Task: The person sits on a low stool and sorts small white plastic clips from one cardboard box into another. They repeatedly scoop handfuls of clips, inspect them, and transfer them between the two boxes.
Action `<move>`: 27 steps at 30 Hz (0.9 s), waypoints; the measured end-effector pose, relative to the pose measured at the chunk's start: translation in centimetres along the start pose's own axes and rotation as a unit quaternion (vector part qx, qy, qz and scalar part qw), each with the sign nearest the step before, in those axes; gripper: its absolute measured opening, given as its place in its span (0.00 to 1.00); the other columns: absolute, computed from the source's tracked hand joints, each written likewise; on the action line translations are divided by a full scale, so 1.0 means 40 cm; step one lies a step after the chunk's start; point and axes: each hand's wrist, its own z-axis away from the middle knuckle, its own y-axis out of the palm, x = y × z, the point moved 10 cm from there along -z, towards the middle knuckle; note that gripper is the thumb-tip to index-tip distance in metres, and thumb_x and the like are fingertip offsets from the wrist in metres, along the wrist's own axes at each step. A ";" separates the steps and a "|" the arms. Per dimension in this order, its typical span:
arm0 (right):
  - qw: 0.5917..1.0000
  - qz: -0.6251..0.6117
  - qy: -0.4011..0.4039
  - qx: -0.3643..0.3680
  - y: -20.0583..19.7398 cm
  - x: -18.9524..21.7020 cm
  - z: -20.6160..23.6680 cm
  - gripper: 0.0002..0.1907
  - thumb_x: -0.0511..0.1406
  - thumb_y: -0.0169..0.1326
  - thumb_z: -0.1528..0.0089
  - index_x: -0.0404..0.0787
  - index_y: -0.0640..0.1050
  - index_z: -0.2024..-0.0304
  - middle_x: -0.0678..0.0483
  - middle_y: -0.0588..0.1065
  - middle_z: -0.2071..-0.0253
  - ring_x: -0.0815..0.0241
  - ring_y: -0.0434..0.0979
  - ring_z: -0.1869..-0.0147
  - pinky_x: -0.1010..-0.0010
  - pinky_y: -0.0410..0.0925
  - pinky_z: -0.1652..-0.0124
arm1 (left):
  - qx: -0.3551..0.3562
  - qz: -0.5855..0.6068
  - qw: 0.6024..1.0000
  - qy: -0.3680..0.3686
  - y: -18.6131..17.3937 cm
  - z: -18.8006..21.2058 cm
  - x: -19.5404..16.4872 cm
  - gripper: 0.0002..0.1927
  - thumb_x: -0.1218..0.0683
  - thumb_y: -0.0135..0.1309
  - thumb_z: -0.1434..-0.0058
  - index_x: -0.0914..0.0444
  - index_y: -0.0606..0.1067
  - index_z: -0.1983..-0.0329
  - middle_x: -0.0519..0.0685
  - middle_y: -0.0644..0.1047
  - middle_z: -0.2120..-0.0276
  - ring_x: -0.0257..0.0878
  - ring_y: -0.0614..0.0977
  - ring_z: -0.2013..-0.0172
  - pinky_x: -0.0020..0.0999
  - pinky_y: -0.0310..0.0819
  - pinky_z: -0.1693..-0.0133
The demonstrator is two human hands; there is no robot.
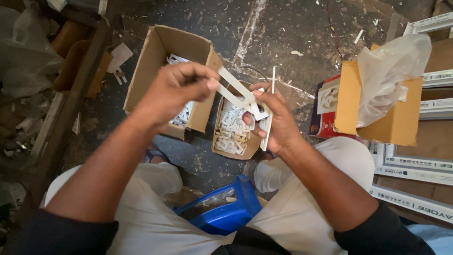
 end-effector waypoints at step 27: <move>0.998 0.060 0.033 0.001 0.036 -0.045 0.009 0.22 0.52 0.44 0.29 0.41 0.72 0.51 0.54 0.75 0.68 0.66 0.77 0.75 0.82 0.58 0.87 | 0.029 -0.248 0.966 0.065 0.140 0.028 0.010 0.16 0.53 0.66 0.42 0.62 0.82 0.53 0.45 0.79 0.70 0.32 0.79 0.70 0.30 0.75 0.66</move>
